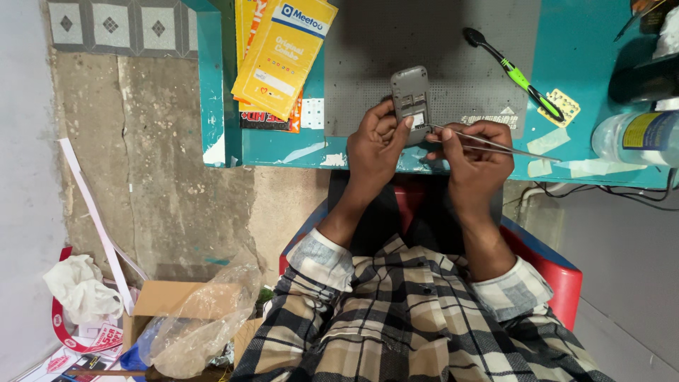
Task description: The person uses tweezers to manipulate small components inside the back cover of a mobile phone. They repeatedly adjust and reposition internal parts while holding the phone steady with the other hand.
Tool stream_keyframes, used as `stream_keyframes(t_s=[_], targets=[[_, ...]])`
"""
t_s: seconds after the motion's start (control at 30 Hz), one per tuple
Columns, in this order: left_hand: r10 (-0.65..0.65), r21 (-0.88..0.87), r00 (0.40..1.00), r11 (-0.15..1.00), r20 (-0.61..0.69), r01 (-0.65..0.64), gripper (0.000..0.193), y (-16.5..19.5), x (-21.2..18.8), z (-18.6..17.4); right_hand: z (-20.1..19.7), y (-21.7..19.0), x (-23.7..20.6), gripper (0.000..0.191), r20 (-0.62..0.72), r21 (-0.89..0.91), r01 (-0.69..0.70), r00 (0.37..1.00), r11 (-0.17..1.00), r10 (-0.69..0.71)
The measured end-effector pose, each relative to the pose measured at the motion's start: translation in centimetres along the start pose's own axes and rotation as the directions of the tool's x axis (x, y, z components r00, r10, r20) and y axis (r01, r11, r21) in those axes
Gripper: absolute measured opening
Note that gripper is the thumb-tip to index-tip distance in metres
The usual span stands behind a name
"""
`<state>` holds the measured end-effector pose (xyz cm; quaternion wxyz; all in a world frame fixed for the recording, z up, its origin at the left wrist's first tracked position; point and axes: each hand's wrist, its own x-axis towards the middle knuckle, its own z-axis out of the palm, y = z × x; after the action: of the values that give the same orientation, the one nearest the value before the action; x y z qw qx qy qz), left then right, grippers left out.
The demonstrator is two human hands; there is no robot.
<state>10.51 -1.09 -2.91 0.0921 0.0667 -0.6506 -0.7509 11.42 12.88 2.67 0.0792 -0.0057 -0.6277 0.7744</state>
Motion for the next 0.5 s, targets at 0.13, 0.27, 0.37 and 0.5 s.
stream_keyframes(t_s=[0.13, 0.27, 0.37, 0.5], targets=[[0.017, -0.029, 1.000, 0.999, 0.003, -0.017, 0.043, -0.25, 0.08, -0.05, 0.25, -0.03, 0.10, 0.023, -0.015, 0.005, -0.013, 1.000, 1.000, 0.013], [0.010, 0.030, 1.000, 0.999, -0.005, -0.010, 0.044, -0.18, 0.18, -0.15, 0.10, -0.54, -0.13, 0.022, 0.085, -0.227, 0.112, 0.992, 0.967, -0.095], [0.004, 0.043, 1.000, 0.999, -0.017, -0.004, 0.045, -0.14, 0.26, -0.11, -0.12, -0.82, -0.04, 0.022, 0.139, -0.365, 0.181, 0.980, 0.913, -0.139], [0.038, 0.068, 0.999, 0.997, -0.019, -0.036, 0.045, -0.17, 0.34, -0.02, -0.11, -0.77, 0.26, 0.021, 0.148, -0.438, 0.214, 0.975, 0.873, -0.165]])
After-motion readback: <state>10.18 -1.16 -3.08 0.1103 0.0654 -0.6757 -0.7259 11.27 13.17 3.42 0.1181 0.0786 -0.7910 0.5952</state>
